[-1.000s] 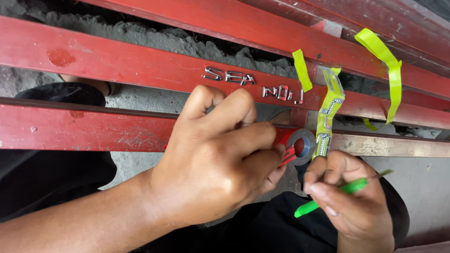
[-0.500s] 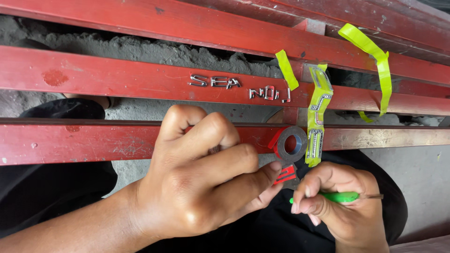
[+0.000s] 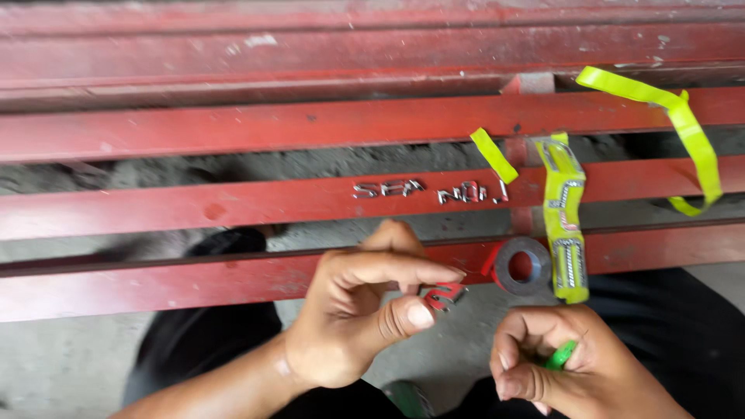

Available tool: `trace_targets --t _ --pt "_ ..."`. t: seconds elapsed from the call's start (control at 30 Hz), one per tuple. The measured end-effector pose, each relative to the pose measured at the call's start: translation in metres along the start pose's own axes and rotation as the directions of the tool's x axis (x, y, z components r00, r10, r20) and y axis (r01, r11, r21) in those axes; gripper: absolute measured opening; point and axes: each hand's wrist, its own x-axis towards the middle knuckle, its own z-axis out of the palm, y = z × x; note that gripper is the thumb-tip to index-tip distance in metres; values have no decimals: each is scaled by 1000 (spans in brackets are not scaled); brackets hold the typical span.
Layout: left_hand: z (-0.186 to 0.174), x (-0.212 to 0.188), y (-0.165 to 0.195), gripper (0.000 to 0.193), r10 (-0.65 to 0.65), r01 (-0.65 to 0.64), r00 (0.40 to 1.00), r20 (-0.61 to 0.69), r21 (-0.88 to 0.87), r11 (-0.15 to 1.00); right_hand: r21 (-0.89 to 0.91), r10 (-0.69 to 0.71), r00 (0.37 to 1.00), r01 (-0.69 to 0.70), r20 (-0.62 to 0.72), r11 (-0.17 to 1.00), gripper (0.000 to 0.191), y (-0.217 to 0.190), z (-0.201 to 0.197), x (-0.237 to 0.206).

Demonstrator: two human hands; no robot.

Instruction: The person sits on the floor with a red metal frame across their lap and uses a green utility knife to cut and trim chrome letter emblems, working on the letters one at a time and peeling cut pieces away by hand. A roll of red tape and yellow-green tape strips rest on the frame.

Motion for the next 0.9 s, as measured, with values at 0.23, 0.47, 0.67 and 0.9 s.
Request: trace_targets --t 0.23,0.47,0.67,0.9 --pt "15 -7 -20 28 -31 73 995 90 -524 849 -35 184 983 -184 -9 982 25 17 -6 14" --pt "18 -9 -27 28 -88 142 989 122 -570 809 18 -154 981 152 117 988 26 32 -9 16" --pt "11 2 -7 27 -34 38 996 81 -60 997 -91 -124 981 139 150 986 15 28 -8 17" --pt "0 1 19 21 462 -417 870 171 755 506 -432 -146 980 72 -138 899 11 42 -5 4"
